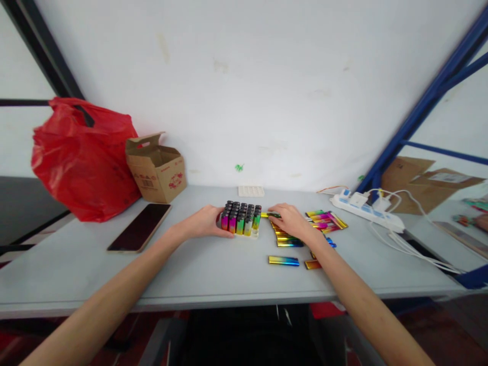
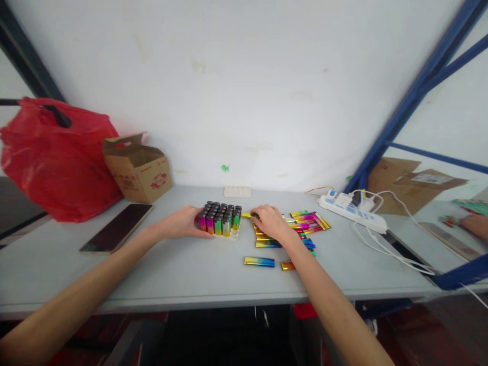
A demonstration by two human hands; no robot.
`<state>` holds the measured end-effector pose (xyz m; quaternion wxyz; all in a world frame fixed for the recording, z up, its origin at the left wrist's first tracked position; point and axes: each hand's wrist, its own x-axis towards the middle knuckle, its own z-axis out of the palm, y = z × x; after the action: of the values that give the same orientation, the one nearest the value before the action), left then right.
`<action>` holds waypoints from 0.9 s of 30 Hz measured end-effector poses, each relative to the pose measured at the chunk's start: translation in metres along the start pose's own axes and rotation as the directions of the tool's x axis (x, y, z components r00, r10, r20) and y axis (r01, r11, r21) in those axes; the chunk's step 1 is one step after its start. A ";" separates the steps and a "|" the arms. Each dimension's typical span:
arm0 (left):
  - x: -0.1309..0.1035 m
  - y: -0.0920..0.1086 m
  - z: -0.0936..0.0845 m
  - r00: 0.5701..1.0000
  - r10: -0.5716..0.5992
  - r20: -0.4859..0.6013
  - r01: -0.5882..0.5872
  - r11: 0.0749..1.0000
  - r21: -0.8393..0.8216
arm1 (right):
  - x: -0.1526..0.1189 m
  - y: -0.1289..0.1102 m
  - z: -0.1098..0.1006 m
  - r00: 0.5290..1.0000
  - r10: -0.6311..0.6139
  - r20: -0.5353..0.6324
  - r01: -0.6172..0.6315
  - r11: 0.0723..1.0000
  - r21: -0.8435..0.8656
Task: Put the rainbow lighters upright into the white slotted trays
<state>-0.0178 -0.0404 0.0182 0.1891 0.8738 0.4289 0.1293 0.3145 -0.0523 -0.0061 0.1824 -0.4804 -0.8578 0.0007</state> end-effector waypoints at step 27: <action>0.009 0.020 0.029 0.994 -0.056 -0.096 0.057 0.998 0.011 | 0.004 -0.015 -0.012 0.904 0.400 -0.149 -0.082 0.505 0.859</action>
<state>0.0131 -0.0505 0.0012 0.1659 0.8553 0.4630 0.1629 0.3038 -0.0591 0.0092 0.5272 -0.4436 -0.6316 0.3555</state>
